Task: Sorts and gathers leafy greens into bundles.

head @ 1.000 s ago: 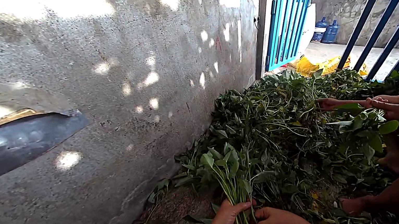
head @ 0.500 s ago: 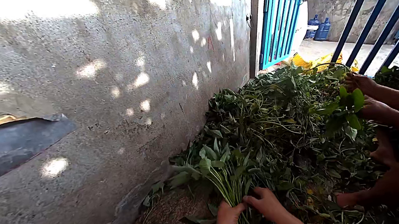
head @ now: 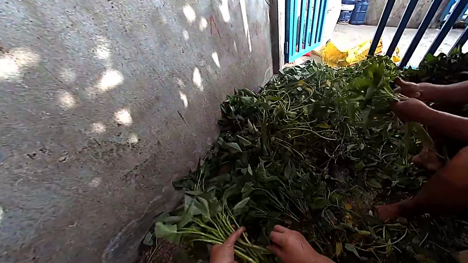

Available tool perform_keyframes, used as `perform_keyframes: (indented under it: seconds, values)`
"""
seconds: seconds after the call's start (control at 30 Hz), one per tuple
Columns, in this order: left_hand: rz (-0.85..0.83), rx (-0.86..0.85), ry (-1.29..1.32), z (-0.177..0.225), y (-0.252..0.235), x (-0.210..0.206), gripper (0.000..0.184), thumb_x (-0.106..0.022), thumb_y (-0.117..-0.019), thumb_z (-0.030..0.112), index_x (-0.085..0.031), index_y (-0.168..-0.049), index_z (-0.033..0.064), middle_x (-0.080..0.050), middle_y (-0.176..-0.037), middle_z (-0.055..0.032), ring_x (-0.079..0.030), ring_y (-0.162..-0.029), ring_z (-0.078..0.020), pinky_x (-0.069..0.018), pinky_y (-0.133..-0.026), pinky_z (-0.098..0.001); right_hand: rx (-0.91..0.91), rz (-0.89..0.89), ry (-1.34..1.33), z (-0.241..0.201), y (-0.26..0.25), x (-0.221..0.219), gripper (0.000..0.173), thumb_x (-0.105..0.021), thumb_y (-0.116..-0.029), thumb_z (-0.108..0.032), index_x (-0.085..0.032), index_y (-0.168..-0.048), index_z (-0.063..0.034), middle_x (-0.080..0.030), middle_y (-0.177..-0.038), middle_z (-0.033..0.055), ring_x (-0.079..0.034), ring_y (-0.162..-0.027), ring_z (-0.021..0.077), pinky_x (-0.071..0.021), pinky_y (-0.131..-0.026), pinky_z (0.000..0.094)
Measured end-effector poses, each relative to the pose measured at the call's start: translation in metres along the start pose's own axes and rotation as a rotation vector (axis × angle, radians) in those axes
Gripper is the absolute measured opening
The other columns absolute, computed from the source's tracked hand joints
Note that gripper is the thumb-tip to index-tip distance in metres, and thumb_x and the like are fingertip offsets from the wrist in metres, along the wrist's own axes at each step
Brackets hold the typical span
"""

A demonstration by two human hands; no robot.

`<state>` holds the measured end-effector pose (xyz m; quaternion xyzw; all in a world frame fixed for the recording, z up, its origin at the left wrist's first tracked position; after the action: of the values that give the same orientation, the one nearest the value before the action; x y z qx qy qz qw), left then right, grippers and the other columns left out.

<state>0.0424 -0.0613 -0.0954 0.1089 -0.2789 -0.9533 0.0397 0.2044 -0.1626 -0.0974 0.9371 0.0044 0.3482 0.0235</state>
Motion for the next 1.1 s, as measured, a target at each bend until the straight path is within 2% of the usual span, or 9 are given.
perform_keyframes:
  seconds: [0.1, 0.17, 0.27, 0.33, 0.43, 0.57, 0.73, 0.93, 1.1]
  values:
    - [0.046, -0.237, 0.025, 0.028, -0.024, 0.013, 0.034, -0.064, -0.0957, -0.003, -0.053, -0.128, -0.0062, -0.070, -0.090, -0.0156, -0.070, -0.071, -0.0209, -0.0611, -0.064, -0.0337, -0.348, -0.460, 0.143, 0.040, -0.010, 0.019, 0.037, -0.063, -0.1016, -0.024, -0.066, -0.127, 0.0028, -0.062, -0.133, 0.0265, -0.059, -0.127, 0.0415, -0.0445, -0.109, 0.0602]
    - [0.033, -0.200, 0.044, 0.038, -0.027, 0.014, 0.032, -0.059, -0.0990, -0.003, -0.053, -0.130, -0.0052, -0.070, -0.089, -0.0154, -0.070, -0.069, -0.0211, -0.0612, -0.063, -0.0333, -0.557, -0.567, 0.211, 0.070, -0.013, 0.027, 0.040, -0.063, -0.1004, -0.026, -0.066, -0.127, 0.0030, -0.062, -0.133, 0.0292, -0.058, -0.128, 0.0457, -0.0432, -0.106, 0.0669]
    - [-0.069, 0.101, 0.053, 0.028, -0.020, 0.006, 0.021, -0.054, -0.0995, -0.003, -0.055, -0.121, -0.0017, -0.066, -0.088, -0.0136, -0.068, -0.071, -0.0218, -0.0609, -0.066, -0.0361, -0.622, -0.235, 0.079, 0.103, -0.024, 0.023, 0.034, -0.056, -0.1039, -0.022, -0.067, -0.126, 0.0013, -0.066, -0.128, 0.0253, -0.062, -0.124, 0.0393, -0.0465, -0.108, 0.0567]
    - [-0.077, 0.187, 0.060, 0.023, -0.019, 0.002, 0.012, -0.053, -0.0999, -0.002, -0.057, -0.111, -0.0023, -0.065, -0.082, -0.0134, -0.066, -0.067, -0.0210, -0.0600, -0.063, -0.0346, -0.653, -0.121, 0.091, 0.109, -0.039, 0.014, 0.035, -0.056, -0.1030, -0.018, -0.063, -0.132, 0.0006, -0.063, -0.134, 0.0236, -0.061, -0.126, 0.0377, -0.0475, -0.108, 0.0539]
    - [-0.066, 0.112, 0.133, 0.030, -0.021, -0.001, 0.012, -0.051, -0.1012, -0.001, -0.056, -0.113, -0.0019, -0.067, -0.082, -0.0136, -0.068, -0.067, -0.0215, -0.0609, -0.062, -0.0344, -0.715, -0.168, 0.304, 0.112, -0.057, 0.001, 0.042, -0.057, -0.1017, -0.014, -0.055, -0.141, -0.0010, -0.056, -0.143, 0.0236, -0.061, -0.125, 0.0411, -0.0524, -0.101, 0.0574]
    - [-0.079, -0.008, 0.189, 0.042, -0.023, 0.002, 0.017, -0.047, -0.1028, -0.002, -0.053, -0.119, -0.0021, -0.072, -0.097, -0.0166, -0.070, -0.069, -0.0214, -0.0604, -0.061, -0.0327, -0.675, -0.197, 0.431, 0.109, -0.062, 0.003, 0.037, -0.055, -0.1017, -0.010, -0.059, -0.139, -0.0044, -0.056, -0.143, 0.0219, -0.061, -0.124, 0.0404, -0.0533, -0.099, 0.0569]
    - [-0.058, 0.024, 0.275, 0.040, -0.018, 0.003, 0.015, -0.047, -0.1036, 0.001, -0.055, -0.117, 0.0008, -0.068, -0.088, -0.0113, -0.068, -0.070, -0.0188, -0.0606, -0.064, -0.0328, -0.457, -0.202, 0.068, 0.102, -0.047, 0.057, 0.033, -0.064, -0.1006, -0.023, -0.068, -0.125, -0.0005, -0.065, -0.130, 0.0213, -0.063, -0.122, 0.0344, -0.0480, -0.107, 0.0527]
    - [-0.122, 0.083, 0.346, 0.043, -0.010, 0.000, 0.013, -0.052, -0.1056, 0.013, -0.060, -0.111, 0.0039, -0.066, -0.081, -0.0059, -0.067, -0.068, -0.0149, -0.0608, -0.065, -0.0299, -0.434, -0.119, -0.432, 0.062, -0.024, 0.104, 0.038, -0.067, -0.0997, -0.027, -0.062, -0.128, -0.0019, -0.067, -0.113, 0.0128, -0.066, -0.082, 0.0182, -0.0577, -0.075, 0.0376]
    - [-0.179, 0.066, 0.244, 0.051, 0.011, -0.002, 0.008, -0.055, -0.1018, 0.004, -0.059, -0.107, -0.0004, -0.065, -0.079, -0.0112, -0.065, -0.062, -0.0183, -0.0592, -0.057, -0.0309, -0.397, 0.106, -0.420, 0.037, -0.007, 0.086, 0.034, -0.068, -0.0967, -0.017, -0.061, -0.125, 0.0004, -0.070, -0.100, 0.0109, -0.066, -0.077, 0.0161, -0.0565, -0.072, 0.0352]
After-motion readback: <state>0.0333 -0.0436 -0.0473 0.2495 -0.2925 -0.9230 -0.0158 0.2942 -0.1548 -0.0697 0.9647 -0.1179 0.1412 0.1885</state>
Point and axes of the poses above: each hand's wrist, its own y-axis away from the middle knuckle, its own x-axis out of the back of the hand, z = x × y, the point moved 1 cm from there along -y, towards the middle knuckle
